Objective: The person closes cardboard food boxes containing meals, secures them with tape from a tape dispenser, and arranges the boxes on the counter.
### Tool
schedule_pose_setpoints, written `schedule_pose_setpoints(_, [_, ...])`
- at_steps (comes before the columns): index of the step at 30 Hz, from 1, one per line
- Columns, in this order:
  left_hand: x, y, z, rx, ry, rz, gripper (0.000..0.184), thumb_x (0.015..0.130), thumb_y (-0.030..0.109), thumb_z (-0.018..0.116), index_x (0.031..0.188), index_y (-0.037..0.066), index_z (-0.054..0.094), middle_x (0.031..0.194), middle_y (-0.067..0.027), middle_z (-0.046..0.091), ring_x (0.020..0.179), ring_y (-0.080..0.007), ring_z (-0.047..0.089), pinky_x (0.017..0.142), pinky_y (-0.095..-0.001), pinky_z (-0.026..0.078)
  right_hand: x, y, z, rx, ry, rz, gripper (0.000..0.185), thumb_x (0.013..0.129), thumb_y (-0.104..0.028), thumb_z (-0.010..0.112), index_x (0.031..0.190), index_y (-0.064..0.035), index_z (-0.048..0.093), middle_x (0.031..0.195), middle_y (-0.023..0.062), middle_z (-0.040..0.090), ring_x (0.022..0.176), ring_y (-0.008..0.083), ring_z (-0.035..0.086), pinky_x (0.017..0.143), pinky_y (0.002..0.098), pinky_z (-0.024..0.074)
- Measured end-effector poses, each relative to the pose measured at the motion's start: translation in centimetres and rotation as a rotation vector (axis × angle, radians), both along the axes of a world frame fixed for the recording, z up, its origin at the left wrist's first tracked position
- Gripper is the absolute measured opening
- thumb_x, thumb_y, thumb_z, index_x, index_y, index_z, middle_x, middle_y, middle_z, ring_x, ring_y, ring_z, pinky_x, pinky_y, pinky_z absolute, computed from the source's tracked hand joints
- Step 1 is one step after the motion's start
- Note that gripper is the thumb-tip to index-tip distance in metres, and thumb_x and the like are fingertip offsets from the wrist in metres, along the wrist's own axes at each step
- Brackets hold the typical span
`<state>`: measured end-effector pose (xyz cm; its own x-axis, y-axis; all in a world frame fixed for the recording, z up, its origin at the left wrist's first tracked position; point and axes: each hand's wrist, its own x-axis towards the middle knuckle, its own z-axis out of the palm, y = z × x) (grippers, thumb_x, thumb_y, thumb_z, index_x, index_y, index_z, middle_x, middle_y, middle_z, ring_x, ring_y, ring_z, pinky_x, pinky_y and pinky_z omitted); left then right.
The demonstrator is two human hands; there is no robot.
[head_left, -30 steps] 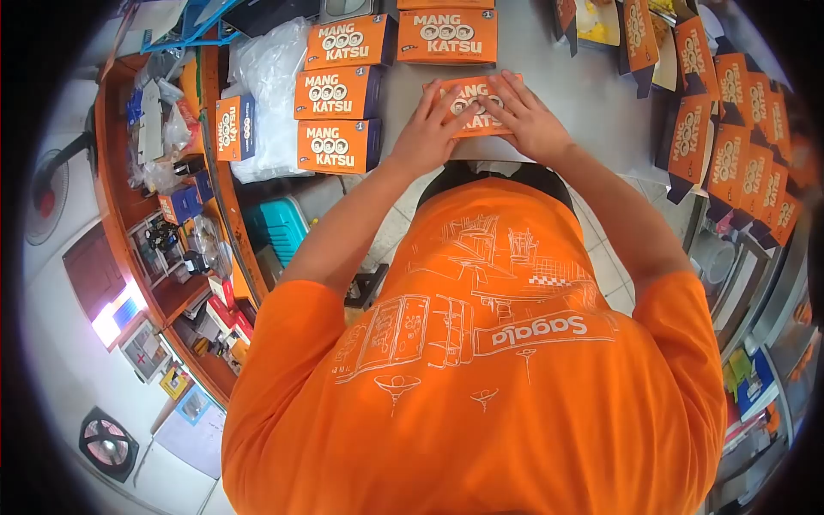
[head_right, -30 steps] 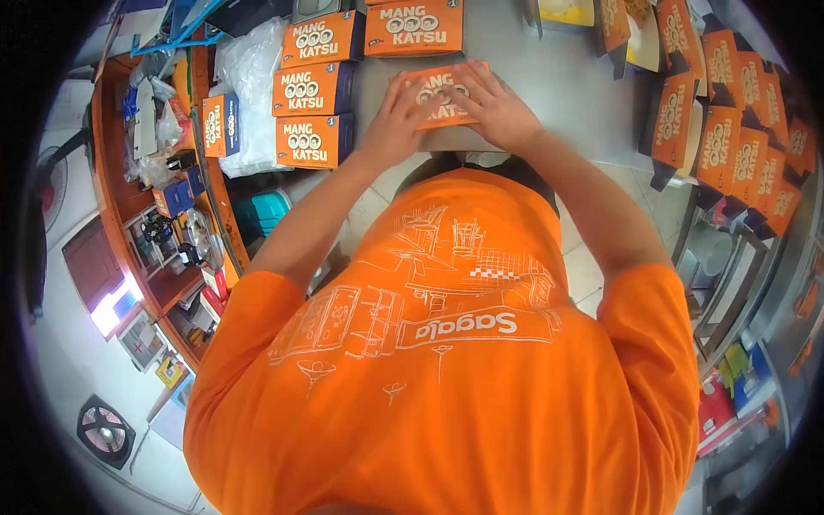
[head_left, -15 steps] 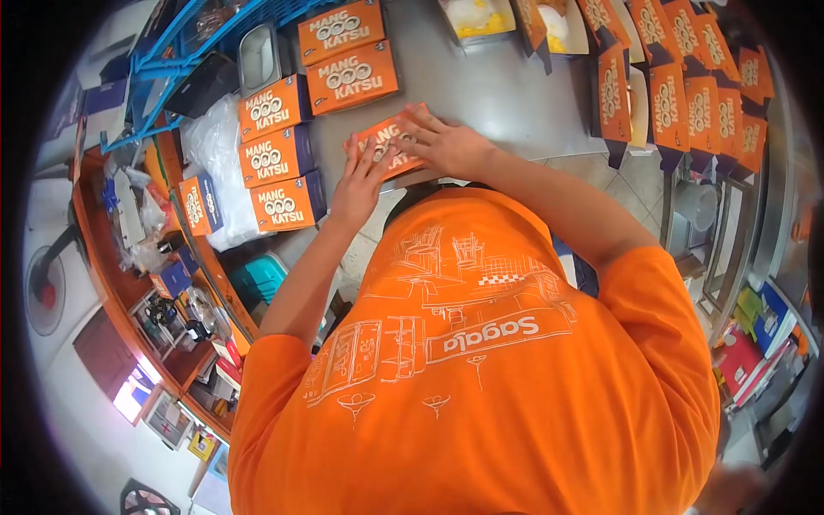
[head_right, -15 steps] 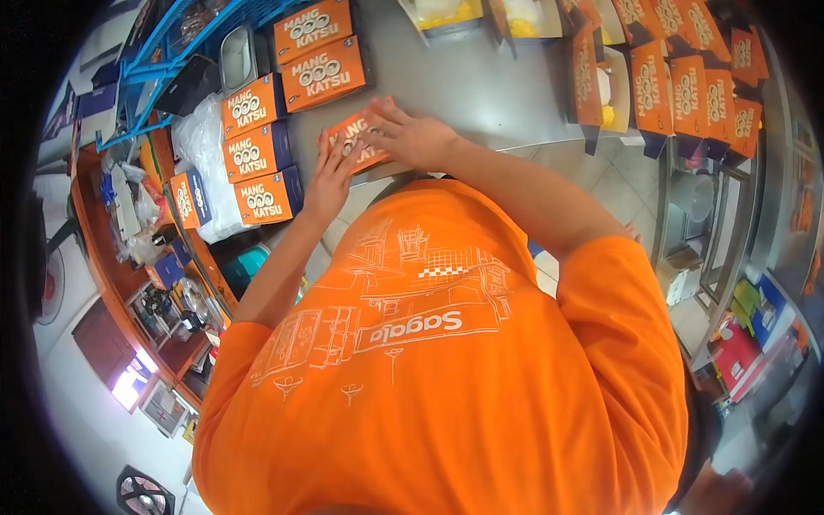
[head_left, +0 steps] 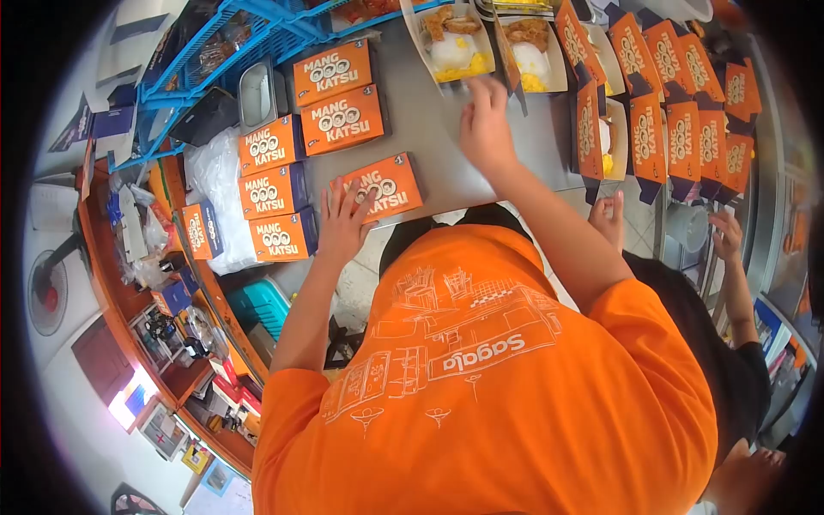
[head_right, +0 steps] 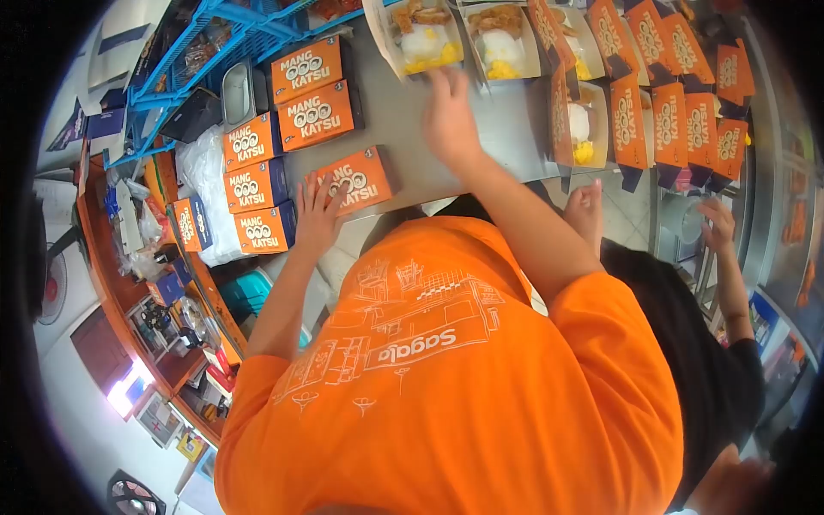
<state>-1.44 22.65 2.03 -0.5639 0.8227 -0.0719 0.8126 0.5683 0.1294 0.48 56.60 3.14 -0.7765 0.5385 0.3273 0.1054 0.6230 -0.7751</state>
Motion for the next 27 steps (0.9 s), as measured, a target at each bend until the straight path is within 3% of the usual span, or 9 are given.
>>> schedule_pose_setpoints(6, [-4.5, -0.8, 3.1, -0.129, 0.04, -0.002, 0.064, 0.087, 0.022, 0.067, 0.147, 0.023, 0.044, 0.158, -0.0088, 0.032, 0.147, -0.0361, 0.023, 0.118, -0.0625, 0.014, -4.7, 2.1, -0.7, 0.418, -0.63, 0.075, 0.019, 0.087, -0.006, 0.053, 0.103, -0.0052, 0.065, 0.114, 0.0147, 0.064, 0.105, 0.0361, 0.064, 0.088, 0.0452, 0.0538])
schedule_pose_setpoints(11, [-7.0, 0.2, 5.9, 0.123, -0.101, 0.083, 0.041, 0.085, 0.014, 0.065, 0.126, 0.01, 0.06, 0.147, -0.0125, 0.043, 0.14, -0.0348, 0.033, 0.115, -0.0589, 0.021, -4.5, -4.2, -0.6, 0.404, -0.629, 0.093, 0.02, 0.088, -0.01, 0.057, 0.104, -0.0058, 0.068, 0.103, 0.0145, 0.068, 0.092, 0.0341, 0.069, 0.08, 0.044, 0.0556])
schedule_pose_setpoints(14, [-9.6, 3.2, 6.7, 0.464, -0.151, 0.163, 0.029, 0.088, 0.014, 0.063, 0.116, 0.007, 0.063, 0.134, -0.0149, 0.053, 0.131, -0.0347, 0.043, 0.11, -0.0536, 0.03, -4.0, -6.8, 1.3, 0.091, -0.3, 0.089, 0.024, 0.093, -0.019, 0.062, 0.11, -0.0058, 0.071, 0.098, 0.0169, 0.071, 0.083, 0.0366, 0.069, 0.077, 0.0419, 0.0553])
schedule_pose_setpoints(17, [-13.0, 8.5, 8.6, 0.815, -0.189, 0.161, 0.026, 0.092, 0.015, 0.059, 0.116, 0.005, 0.062, 0.123, -0.016, 0.06, 0.12, -0.0363, 0.053, 0.102, -0.0472, 0.04, -3.6, -4.9, 6.2, 0.124, 0.089, -0.102, 0.022, 0.092, -0.014, 0.061, 0.11, -0.0058, 0.071, 0.103, 0.0172, 0.071, 0.088, 0.035, 0.069, 0.079, 0.0406, 0.0545])
schedule_pose_setpoints(20, [-16.0, 15.8, 9.8, 1.074, -0.095, 0.107, 0.027, 0.096, 0.021, 0.056, 0.117, 0.005, 0.062, 0.125, -0.0173, 0.06, 0.119, -0.0372, 0.054, 0.1, -0.0471, 0.043, -5.8, 0.6, 8.8, 0.33, 0.224, -0.208, 0.028, 0.095, -0.024, 0.054, 0.108, -0.0051, 0.069, 0.107, 0.015, 0.07, 0.09, 0.0347, 0.068, 0.088, 0.0431, 0.0511])
schedule_pose_setpoints(23, [-17.3, 20.7, 11.1, 1.011, -0.216, 0.106, 0.034, 0.097, 0.012, 0.053, 0.128, -0.002, 0.056, 0.134, -0.0243, 0.053, 0.126, -0.0421, 0.048, 0.108, -0.0462, 0.039, -7.1, 3.8, 10.0, 0.53, 0.042, -0.127, 0.031, 0.099, -0.029, 0.054, 0.114, -0.0057, 0.069, 0.105, 0.0144, 0.071, 0.092, 0.029, 0.069, 0.081, 0.036, 0.0533])
schedule_pose_setpoints(25, [-17.9, 23.0, 10.2, 0.749, -0.274, 0.105, 0.034, 0.097, 0.029, 0.052, 0.121, 0.007, 0.062, 0.128, -0.0187, 0.059, 0.12, -0.0373, 0.054, 0.1, -0.0478, 0.043, -6.8, 4.3, 11.0, 0.131, -0.696, 0.08, 0.038, 0.101, -0.037, 0.05, 0.116, -0.0077, 0.068, 0.11, 0.013, 0.07, 0.093, 0.0311, 0.068, 0.082, 0.0392, 0.0532])
schedule_pose_setpoints(26, [-17.6, 23.1, 11.0, 0.439, -0.482, 0.212, 0.039, 0.098, 0.036, 0.05, 0.125, 0.01, 0.061, 0.132, -0.0182, 0.058, 0.124, -0.0363, 0.052, 0.098, -0.0495, 0.044, -6.3, 4.7, 8.7, 0.131, -0.697, 0.085, 0.038, 0.101, -0.037, 0.05, 0.116, -0.0077, 0.068, 0.11, 0.013, 0.07, 0.093, 0.0311, 0.068, 0.082, 0.0392, 0.0532])
schedule_pose_setpoints(27, [-17.0, 23.1, 10.0, 0.436, -0.48, 0.217, 0.039, 0.098, 0.036, 0.05, 0.125, 0.01, 0.061, 0.132, -0.0182, 0.058, 0.124, -0.0363, 0.052, 0.098, -0.0495, 0.044, -5.3, 5.0, 4.1, 0.226, -0.674, 0.226, 0.036, 0.099, -0.038, 0.053, 0.115, -0.0098, 0.069, 0.104, 0.0178, 0.069, 0.091, 0.0334, 0.068, 0.083, 0.0411, 0.053])
